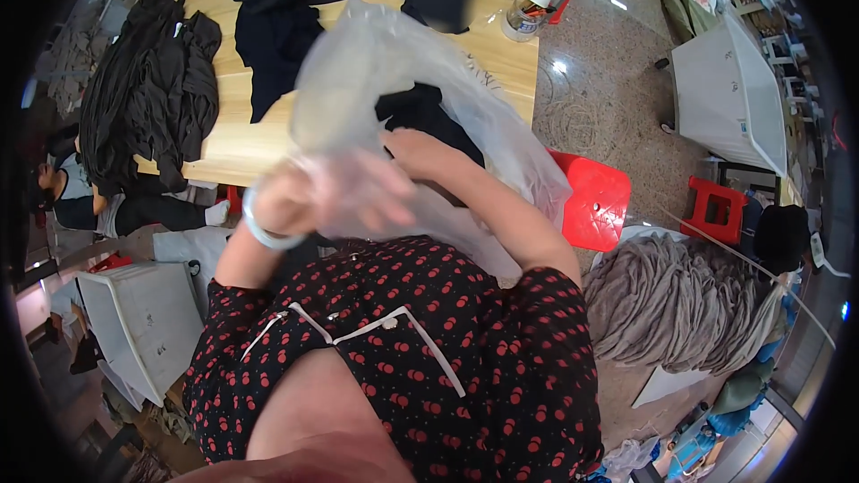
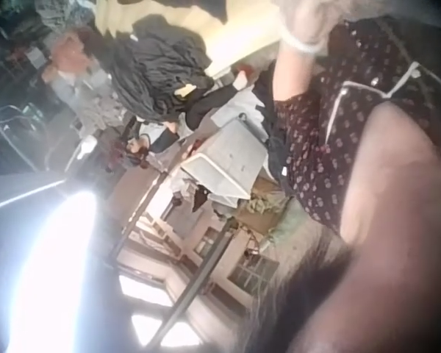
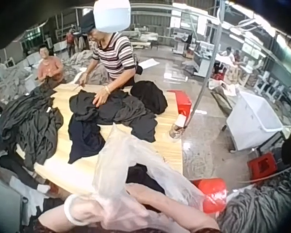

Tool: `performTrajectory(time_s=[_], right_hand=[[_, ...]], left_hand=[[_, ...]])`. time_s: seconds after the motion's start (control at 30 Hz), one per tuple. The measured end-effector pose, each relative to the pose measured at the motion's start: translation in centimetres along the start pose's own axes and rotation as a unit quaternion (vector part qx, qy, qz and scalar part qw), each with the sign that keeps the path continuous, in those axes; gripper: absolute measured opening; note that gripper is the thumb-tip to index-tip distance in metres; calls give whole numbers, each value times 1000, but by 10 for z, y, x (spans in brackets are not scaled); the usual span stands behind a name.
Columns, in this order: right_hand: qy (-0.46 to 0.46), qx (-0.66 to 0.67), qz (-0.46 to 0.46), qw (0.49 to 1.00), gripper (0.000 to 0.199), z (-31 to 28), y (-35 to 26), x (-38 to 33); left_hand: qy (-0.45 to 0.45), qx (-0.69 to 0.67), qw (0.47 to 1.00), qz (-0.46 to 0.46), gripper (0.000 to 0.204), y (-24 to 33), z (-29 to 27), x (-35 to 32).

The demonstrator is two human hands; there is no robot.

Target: Packaging garments into plastic bags at a work table in a factory.

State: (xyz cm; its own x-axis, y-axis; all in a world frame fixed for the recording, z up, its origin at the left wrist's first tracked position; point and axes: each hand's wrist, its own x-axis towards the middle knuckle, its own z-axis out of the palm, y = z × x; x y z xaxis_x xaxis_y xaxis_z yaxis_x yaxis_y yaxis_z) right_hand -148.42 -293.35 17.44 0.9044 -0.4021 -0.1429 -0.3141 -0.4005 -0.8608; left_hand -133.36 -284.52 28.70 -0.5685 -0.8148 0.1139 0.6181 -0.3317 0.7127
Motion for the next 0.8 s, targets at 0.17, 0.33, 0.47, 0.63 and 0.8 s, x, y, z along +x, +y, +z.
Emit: performTrajectory(time_s=[0.17,0.33,0.47,0.63,0.8], right_hand=[[498,-323,-93,800,45,-36,-37,-54],[395,-218,83,889,36,-30,48,-76],[350,55,217,910,15,-82,50,-57],[624,248,-137,728,23,-236,-85,-56],[623,161,-151,750,25,-280,-98,-66]], left_hand=[[145,44,987,51,26,30,-29,-44],[168,147,966,129,24,48,-36,-51],[196,260,925,197,23,71,-65,-26],[-47,412,878,239,21,75,-24,41],[-236,143,924,263,10,54,29,78]])
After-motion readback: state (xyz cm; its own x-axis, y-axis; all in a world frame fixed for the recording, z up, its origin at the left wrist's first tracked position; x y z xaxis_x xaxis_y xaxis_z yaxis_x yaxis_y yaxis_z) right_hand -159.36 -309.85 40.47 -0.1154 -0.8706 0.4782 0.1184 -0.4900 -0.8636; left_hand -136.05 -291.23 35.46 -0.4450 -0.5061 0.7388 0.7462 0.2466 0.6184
